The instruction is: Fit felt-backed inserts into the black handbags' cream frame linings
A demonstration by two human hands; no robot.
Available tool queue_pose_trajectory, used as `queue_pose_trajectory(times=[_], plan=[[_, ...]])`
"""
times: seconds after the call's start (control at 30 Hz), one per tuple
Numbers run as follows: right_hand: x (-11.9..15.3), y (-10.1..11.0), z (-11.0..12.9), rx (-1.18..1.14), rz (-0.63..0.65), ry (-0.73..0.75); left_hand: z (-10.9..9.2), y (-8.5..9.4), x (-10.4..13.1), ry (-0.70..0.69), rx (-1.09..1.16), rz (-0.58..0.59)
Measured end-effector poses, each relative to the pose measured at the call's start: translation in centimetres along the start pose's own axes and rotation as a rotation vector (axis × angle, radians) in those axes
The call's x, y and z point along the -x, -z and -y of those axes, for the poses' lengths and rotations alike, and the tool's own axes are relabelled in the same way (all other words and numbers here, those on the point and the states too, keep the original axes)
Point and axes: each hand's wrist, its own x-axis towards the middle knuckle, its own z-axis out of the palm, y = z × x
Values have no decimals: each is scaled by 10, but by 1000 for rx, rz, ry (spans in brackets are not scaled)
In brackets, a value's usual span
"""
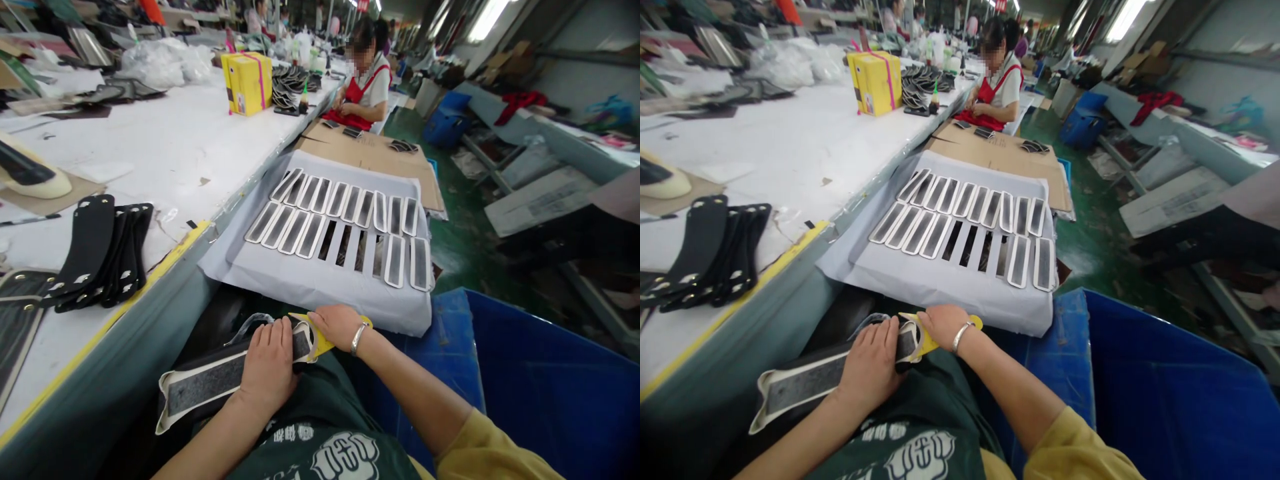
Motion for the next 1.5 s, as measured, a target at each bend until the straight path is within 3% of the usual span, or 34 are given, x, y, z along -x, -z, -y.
queue_pose_trajectory(times=[0.23,0.43,0.5,0.67,0.8,0.87,0.97,1.1,1.27,1.5], plan=[[0,-6,15,78,-85,-100,5,-8,2,-37,24,-67],[8,-6,-12,-177,-147,-166,13,3,-1,-210,45,-40],[15,-6,-24,-377,-222,-208,15,7,-4,-260,33,9],[29,-7,-32,-1331,-305,-136,14,8,-6,-297,7,22],[28,5,-14,-1900,-401,123,12,4,0,-307,-13,-30],[25,9,-3,-2072,-451,288,12,2,2,-306,-19,-56],[18,11,12,-2155,-474,440,14,-1,4,-309,-14,-93],[8,6,25,-2181,-457,481,17,-6,7,-330,9,-142],[0,4,33,-2175,-490,425,20,-10,8,-344,38,-204],[-8,13,49,-2097,-441,255,21,-12,7,-341,55,-239]])
